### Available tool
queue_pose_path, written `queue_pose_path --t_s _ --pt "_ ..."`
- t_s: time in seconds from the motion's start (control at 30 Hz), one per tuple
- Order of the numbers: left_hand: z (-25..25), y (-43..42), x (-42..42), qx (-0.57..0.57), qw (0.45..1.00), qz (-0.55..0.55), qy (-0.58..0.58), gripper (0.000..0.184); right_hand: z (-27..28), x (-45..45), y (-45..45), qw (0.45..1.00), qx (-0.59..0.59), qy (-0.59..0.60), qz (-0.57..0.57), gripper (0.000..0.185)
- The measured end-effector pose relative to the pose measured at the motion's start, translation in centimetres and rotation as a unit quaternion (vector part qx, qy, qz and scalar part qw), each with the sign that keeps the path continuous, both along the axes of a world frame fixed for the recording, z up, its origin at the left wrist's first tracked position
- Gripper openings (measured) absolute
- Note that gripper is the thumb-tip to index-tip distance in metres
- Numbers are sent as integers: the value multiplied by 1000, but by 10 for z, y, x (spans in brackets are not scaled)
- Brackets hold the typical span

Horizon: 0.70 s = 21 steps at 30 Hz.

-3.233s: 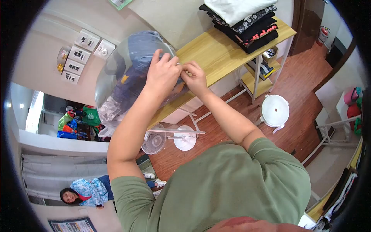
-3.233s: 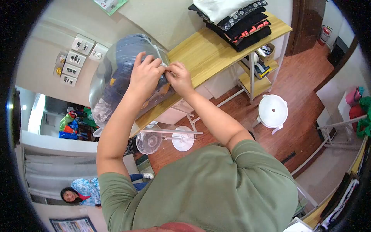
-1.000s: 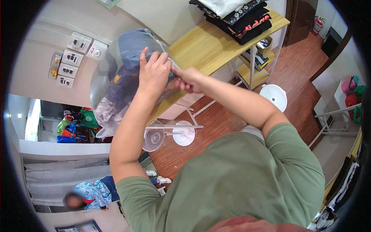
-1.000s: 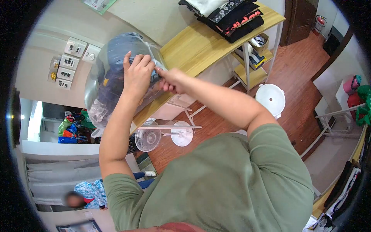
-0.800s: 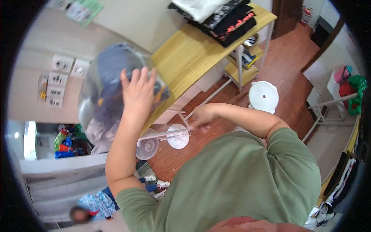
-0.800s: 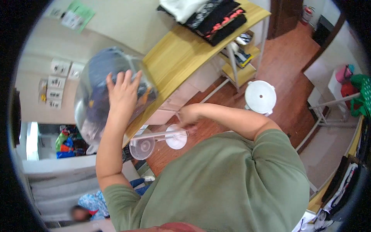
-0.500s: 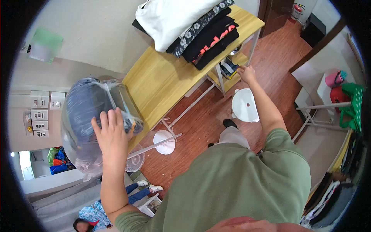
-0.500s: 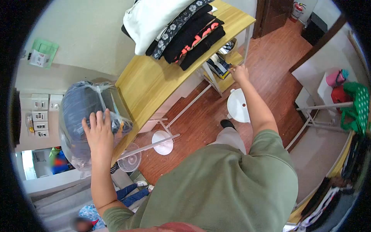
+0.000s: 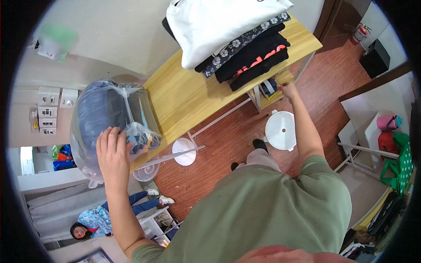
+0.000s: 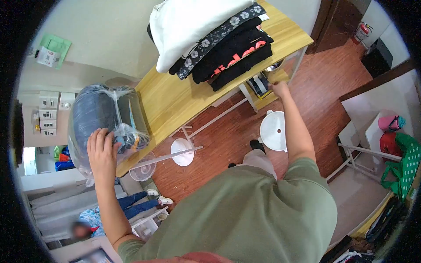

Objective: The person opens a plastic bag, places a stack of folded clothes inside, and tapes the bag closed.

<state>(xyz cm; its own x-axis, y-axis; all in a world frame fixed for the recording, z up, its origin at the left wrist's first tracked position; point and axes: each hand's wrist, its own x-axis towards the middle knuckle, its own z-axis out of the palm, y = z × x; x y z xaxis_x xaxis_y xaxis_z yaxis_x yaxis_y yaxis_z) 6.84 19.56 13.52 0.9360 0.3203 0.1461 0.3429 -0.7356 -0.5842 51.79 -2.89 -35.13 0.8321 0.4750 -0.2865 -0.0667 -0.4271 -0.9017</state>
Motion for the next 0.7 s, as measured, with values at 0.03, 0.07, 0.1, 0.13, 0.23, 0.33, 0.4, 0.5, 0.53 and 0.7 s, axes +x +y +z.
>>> queue_pose_path --t_s 0.03,0.07,0.1,0.13,0.23,0.33,0.4,0.5,0.53,0.7 --pt "5 -1 -1 -32 999 -6 -18 36 0 -4 -5 998 -62 14 20 34" --pt "6 1 -3 -51 998 -18 -31 35 -12 -5 -10 991 -123 28 39 32" --pt "7 5 -5 -69 996 -30 -45 33 -25 -6 -15 981 -183 39 57 29" --pt "8 8 -8 -86 994 -38 -59 32 -35 -13 -20 967 -239 -77 41 28" --pt "19 9 -4 -18 997 -48 -61 33 4 -50 -32 918 -291 -268 -19 23" --pt "29 21 -13 -86 993 -52 -54 31 69 -92 -11 939 52 -242 -240 21" --pt "32 27 -17 -114 990 -58 -52 28 133 -143 7 912 322 -81 -242 17" --pt "31 36 -23 -106 989 -92 -42 21 251 -264 74 850 463 197 -154 17" --pt "28 37 -24 -90 990 -99 -40 19 282 -295 94 821 498 271 -67 16" --pt "18 49 -33 -49 987 -143 -53 9 361 -373 197 751 459 463 104 26"
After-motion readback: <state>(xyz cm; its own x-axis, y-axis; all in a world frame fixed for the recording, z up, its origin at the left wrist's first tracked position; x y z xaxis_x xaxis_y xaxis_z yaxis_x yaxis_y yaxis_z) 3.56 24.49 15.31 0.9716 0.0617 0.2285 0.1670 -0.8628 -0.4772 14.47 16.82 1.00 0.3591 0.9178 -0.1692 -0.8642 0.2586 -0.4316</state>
